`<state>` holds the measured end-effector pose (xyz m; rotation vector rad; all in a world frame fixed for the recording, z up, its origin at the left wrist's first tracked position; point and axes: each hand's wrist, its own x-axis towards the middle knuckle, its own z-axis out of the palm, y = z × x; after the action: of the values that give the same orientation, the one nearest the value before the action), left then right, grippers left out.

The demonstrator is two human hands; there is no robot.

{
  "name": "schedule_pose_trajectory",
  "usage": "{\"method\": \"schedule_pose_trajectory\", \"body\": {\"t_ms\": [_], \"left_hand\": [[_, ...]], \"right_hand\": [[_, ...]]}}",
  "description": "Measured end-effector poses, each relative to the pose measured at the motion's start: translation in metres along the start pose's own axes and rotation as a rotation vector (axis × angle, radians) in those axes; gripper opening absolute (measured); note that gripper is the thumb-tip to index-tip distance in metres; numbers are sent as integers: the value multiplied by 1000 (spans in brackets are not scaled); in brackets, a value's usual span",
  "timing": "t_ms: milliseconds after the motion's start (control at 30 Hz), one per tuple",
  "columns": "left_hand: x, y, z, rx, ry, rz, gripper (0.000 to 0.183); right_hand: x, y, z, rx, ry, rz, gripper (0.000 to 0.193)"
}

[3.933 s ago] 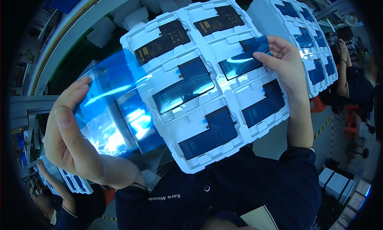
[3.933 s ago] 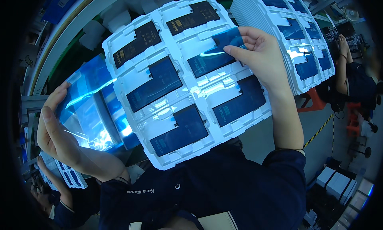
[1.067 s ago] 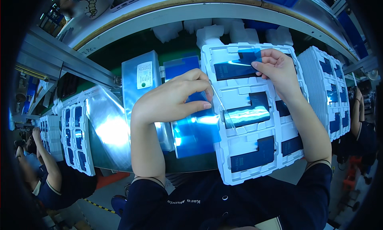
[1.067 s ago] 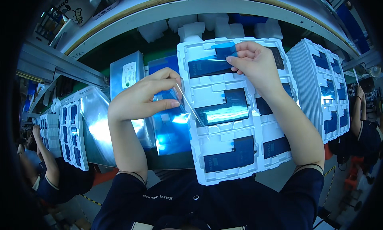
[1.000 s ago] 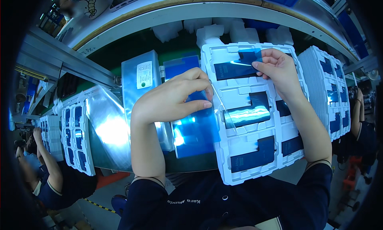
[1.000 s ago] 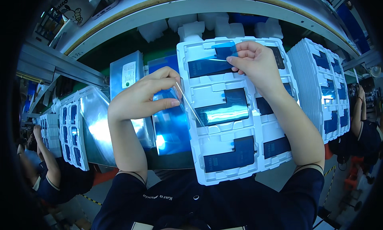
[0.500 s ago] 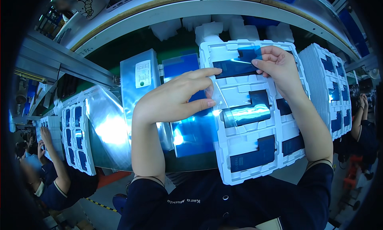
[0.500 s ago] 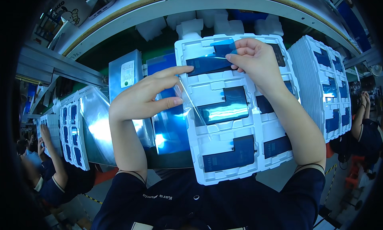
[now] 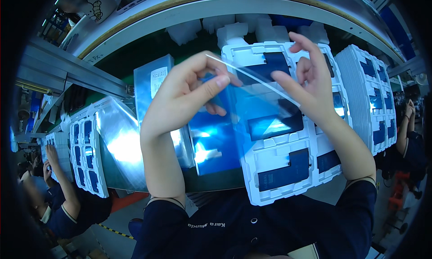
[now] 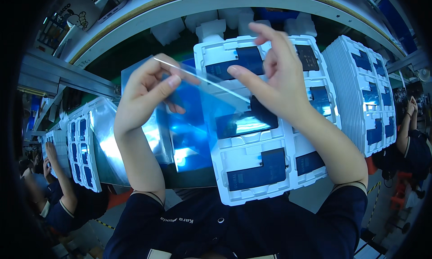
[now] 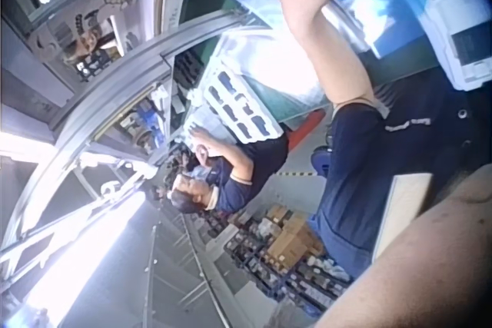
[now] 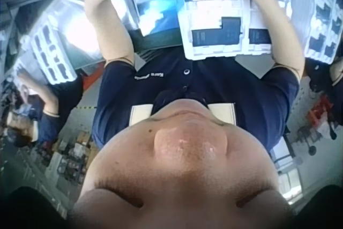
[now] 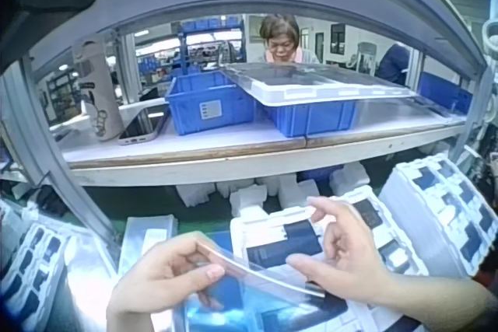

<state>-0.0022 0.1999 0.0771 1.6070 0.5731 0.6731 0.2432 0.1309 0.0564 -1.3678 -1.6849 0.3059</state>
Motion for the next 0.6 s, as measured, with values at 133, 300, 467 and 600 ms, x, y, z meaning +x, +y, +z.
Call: {"method": "schedule_pose_trajectory", "body": {"t_ms": [133,300,467,600], "left_hand": [[2,5,13,-85,152,0,21],[8,-14,21,-366,59,41,50],[11,-9,24,-282,13,-45,35],[12,-5,31,-126,183,95,28]], "right_hand": [[-10,-15,-3,755,-218,201,52],[-8,-16,-15,595,-198,227,27],[-5,-7,-19,384,-112,-167,30],[-2,-12,-19,978,-110,230,30]]}}
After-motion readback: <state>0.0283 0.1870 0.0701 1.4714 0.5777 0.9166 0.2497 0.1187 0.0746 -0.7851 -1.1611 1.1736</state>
